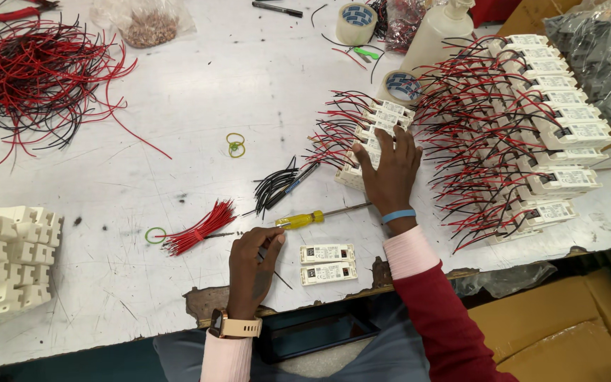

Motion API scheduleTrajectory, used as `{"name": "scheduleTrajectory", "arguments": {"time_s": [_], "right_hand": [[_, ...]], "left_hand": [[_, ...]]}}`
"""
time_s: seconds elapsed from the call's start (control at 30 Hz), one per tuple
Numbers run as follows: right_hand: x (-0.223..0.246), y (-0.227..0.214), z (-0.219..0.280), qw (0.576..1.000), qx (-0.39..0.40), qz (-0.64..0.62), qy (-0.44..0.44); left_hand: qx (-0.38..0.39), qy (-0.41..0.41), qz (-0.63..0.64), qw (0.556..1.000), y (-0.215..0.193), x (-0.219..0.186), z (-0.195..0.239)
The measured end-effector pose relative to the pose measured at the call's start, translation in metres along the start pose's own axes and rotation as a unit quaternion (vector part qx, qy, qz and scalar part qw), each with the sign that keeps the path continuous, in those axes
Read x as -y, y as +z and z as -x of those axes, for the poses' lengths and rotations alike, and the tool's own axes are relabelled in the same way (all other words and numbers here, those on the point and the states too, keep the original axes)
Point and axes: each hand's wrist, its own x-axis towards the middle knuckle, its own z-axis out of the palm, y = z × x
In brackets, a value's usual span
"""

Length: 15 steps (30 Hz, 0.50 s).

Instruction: The person uses a screwdriver to attach red and black wires to white electrical components on a workbench. They repeatedly pick up components, insert wires into terminals, and tighten screws to secure the connections.

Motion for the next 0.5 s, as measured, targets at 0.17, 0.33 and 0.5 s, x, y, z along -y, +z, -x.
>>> {"name": "scheduleTrajectory", "arguments": {"time_s": [0.17,0.33,0.5], "right_hand": [[0.004,0.002,-0.002,0.999,-0.003,0.031,0.007],[0.003,0.004,-0.006,1.000,-0.010,0.020,0.006],[0.005,-0.013,-0.001,0.998,-0.043,-0.021,-0.040]], "left_hand": [[0.003,-0.002,-0.003,1.000,0.000,0.000,0.000],[0.010,-0.018,-0.003,1.000,-0.001,0.000,0.002],[0.012,-0.016,-0.006,1.000,-0.001,0.001,0.001]]}}
